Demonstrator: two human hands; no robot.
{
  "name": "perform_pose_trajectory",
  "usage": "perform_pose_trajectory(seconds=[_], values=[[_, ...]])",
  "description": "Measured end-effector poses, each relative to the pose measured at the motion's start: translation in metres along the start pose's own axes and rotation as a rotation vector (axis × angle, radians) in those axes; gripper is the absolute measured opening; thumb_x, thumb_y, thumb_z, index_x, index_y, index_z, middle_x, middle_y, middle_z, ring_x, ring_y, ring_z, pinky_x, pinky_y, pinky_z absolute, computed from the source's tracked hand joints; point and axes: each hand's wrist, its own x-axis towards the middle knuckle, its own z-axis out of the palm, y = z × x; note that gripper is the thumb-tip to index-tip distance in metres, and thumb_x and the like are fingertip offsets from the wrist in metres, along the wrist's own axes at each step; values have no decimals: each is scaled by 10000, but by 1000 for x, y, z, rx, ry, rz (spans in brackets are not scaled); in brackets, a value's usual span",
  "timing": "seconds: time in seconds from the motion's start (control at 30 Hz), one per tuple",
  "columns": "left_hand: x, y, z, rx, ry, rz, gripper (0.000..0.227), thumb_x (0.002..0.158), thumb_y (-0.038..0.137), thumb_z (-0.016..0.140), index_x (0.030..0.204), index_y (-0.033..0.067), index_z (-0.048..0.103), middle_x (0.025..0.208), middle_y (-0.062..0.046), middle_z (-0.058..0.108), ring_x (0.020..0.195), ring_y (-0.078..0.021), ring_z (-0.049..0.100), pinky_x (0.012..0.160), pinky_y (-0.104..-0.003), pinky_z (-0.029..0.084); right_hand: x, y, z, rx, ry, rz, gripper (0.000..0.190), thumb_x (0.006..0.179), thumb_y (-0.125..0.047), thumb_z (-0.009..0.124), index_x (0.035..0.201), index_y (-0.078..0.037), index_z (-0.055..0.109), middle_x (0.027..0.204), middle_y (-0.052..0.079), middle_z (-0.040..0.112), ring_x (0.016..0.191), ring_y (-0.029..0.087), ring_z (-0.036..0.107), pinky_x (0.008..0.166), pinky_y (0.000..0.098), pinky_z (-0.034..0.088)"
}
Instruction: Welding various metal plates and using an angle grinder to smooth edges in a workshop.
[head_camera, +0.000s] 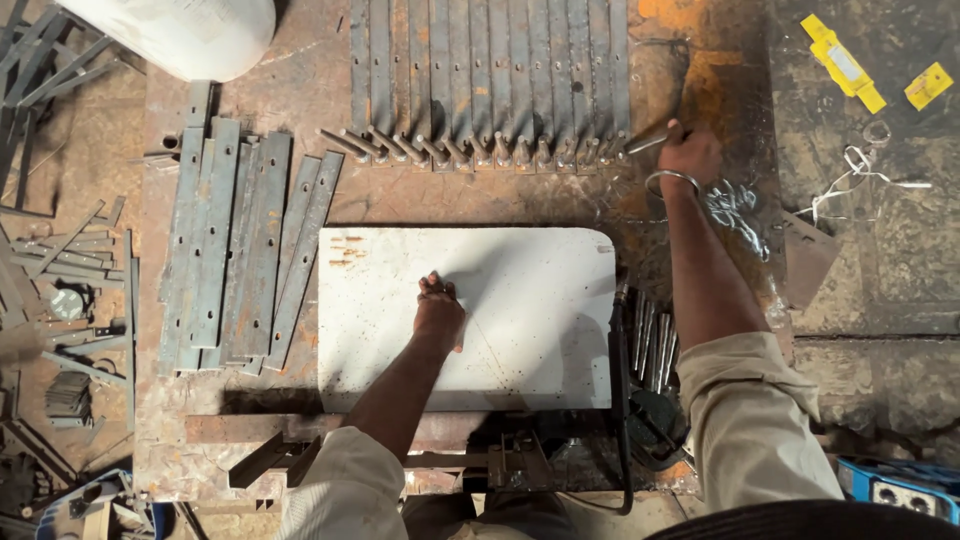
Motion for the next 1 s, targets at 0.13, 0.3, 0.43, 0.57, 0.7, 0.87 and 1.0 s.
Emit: perform_pose_trajectory(seconds=[0.13, 0.3, 0.43, 0.57, 0.7, 0.87, 1.0], values=[[0, 0, -1, -19, -1, -25, 1384, 670, 572, 935, 1569, -150, 171, 1559, -490, 200, 1458, -592, 283, 1175, -494, 379, 25, -12, -5, 0, 17, -51, 396, 895, -451, 823, 825, -77, 718, 787, 167, 706, 703, 415, 694, 581, 544, 533], [3, 1, 2, -16, -1, -26, 1387, 671, 577, 931, 1572, -153, 169, 1553, -478, 216, 1464, -594, 282, 1179, -491, 378, 17, -11, -16, -182, -25, -320, 362, 997, -403, 775, 845, -85, 688, 743, 156, 683, 677, 394, 687, 560, 544, 521], [2, -1, 1, -29, -5, -34, 1385, 682, 572, 929, 1569, -158, 155, 1563, -484, 179, 1464, -590, 271, 1175, -495, 374, -11, -12, -19, -165, -54, -394, 286, 956, -355, 757, 932, -84, 669, 818, 164, 682, 728, 393, 690, 599, 531, 534], [2, 0, 1, -5, -9, -25, 1369, 693, 570, 920, 1566, -159, 159, 1567, -490, 167, 1462, -598, 275, 1169, -491, 385, -15, -24, -15, -120, -101, -429, 260, 943, -319, 784, 929, -88, 666, 853, 176, 685, 740, 427, 675, 603, 562, 520], [-1, 1, -1, 4, -15, -28, 1370, 696, 575, 916, 1567, -162, 156, 1568, -492, 161, 1462, -597, 278, 1169, -485, 390, -24, -37, -20, 3, -104, -455, 258, 935, -298, 787, 941, -77, 654, 908, 180, 687, 771, 439, 672, 640, 555, 527], [-3, -1, -4, 13, -25, -9, 1378, 708, 594, 903, 1565, -170, 142, 1562, -494, 155, 1460, -596, 269, 1180, -490, 371, -27, -28, -22, 71, -123, -481, 256, 981, -283, 769, 944, -62, 645, 897, 190, 666, 782, 454, 656, 647, 550, 516], [-1, 0, -1, 12, -15, -13, 1371, 709, 585, 905, 1566, -165, 143, 1569, -494, 146, 1460, -598, 267, 1177, -489, 374, -22, -29, -19, 113, -129, -534, 250, 994, -262, 776, 942, -53, 650, 900, 193, 666, 794, 456, 649, 656, 549, 506]])
